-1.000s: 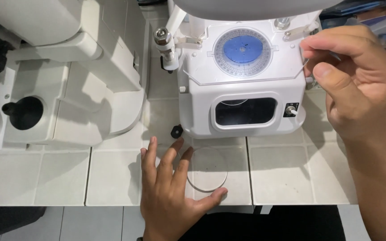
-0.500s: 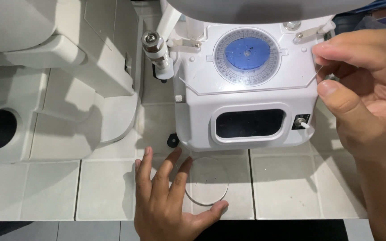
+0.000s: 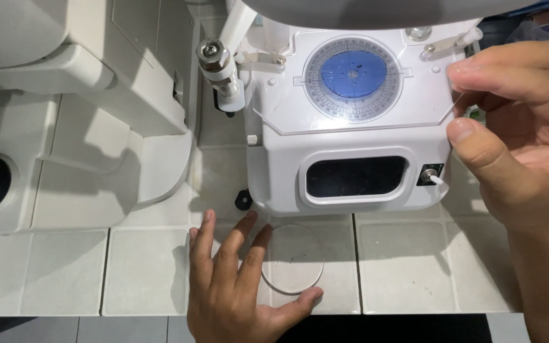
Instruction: Using a lensometer to align and apply adhesive blocks to eyeglass lenses for the edging process.
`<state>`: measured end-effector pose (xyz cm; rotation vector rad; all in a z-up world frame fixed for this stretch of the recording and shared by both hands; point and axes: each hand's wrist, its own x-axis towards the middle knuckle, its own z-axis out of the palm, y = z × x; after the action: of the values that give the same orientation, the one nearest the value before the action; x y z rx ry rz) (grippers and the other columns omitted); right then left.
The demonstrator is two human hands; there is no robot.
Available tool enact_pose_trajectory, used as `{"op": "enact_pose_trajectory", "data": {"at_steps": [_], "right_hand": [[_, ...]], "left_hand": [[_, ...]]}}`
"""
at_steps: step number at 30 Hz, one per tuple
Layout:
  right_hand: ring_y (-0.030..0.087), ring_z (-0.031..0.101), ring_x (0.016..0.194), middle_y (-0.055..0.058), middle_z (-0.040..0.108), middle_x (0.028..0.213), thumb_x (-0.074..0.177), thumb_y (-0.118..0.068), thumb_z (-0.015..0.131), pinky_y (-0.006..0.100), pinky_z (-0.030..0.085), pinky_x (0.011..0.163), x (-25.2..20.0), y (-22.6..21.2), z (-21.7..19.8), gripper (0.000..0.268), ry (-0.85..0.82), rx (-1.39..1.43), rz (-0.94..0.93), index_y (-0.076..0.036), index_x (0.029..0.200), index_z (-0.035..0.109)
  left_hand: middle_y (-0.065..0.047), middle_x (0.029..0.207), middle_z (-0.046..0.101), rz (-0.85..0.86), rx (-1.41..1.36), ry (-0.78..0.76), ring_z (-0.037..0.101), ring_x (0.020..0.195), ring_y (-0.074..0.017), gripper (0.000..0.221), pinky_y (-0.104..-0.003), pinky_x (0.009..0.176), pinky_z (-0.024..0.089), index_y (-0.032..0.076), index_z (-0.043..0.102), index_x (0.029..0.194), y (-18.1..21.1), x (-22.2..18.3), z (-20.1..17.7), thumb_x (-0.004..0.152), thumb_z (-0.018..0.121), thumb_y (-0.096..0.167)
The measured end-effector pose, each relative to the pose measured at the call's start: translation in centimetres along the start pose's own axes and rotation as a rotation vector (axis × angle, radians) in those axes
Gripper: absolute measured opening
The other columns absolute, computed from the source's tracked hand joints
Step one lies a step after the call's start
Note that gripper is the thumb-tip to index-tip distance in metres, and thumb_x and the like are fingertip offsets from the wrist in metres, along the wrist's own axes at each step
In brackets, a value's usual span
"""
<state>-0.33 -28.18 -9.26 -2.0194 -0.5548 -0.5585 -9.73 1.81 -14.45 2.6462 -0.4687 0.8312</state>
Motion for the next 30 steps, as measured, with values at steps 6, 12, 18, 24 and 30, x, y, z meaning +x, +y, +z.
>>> {"op": "enact_pose_trajectory", "data": {"at_steps": [6,12,18,24,30], "right_hand": [[0.033,0.058,0.12,0.024,0.047,0.142,0.105,0.0,0.058,0.037,0.053,0.105,0.05,-0.65,0.06,0.034,0.002,0.012,0.036,0.009,0.137,0.054],[0.033,0.058,0.114,0.026,0.048,0.139,0.104,-0.001,0.057,0.036,0.054,0.1,0.12,-0.53,0.03,0.033,0.007,0.008,0.032,0.011,0.135,0.055],[0.032,0.058,0.11,0.025,0.048,0.138,0.104,0.0,0.057,0.036,0.055,0.099,0.07,-0.62,0.2,0.033,0.026,0.04,0.033,0.011,0.134,0.055],[0.033,0.057,0.112,0.026,0.047,0.138,0.104,0.0,0.056,0.036,0.054,0.098,0.17,-0.81,0.13,0.032,0.021,0.035,0.027,0.012,0.134,0.054],[0.034,0.056,0.119,0.027,0.047,0.139,0.106,0.002,0.059,0.036,0.055,0.101,0.05,-0.38,0.01,0.032,-0.003,-0.002,-0.007,0.011,0.136,0.054]], "left_hand": [[-0.011,0.119,0.07,-0.007,-0.004,-0.008,0.052,0.132,-0.0434,0.078,-0.058,0.113,0.039,0.008,0.076,0.103,0.04,-0.12,-0.02,0.075,0.061,0.079],[-0.01,0.119,0.071,-0.011,0.0,-0.012,0.051,0.132,-0.0431,0.078,-0.058,0.112,0.04,0.009,0.076,0.103,0.04,-0.1,-0.02,0.075,0.062,0.079],[-0.01,0.121,0.071,0.0,0.003,-0.004,0.053,0.131,-0.0434,0.077,-0.056,0.113,0.04,0.009,0.076,0.103,0.04,-0.07,0.0,0.075,0.062,0.08],[-0.01,0.12,0.071,-0.008,0.007,-0.007,0.053,0.131,-0.0427,0.077,-0.055,0.113,0.04,0.009,0.077,0.101,0.06,-0.01,0.0,0.076,0.06,0.079],[-0.01,0.119,0.071,0.005,-0.008,-0.002,0.053,0.13,-0.0442,0.076,-0.056,0.112,0.04,0.008,0.076,0.101,-0.09,-0.07,0.05,0.077,0.061,0.078]]}}
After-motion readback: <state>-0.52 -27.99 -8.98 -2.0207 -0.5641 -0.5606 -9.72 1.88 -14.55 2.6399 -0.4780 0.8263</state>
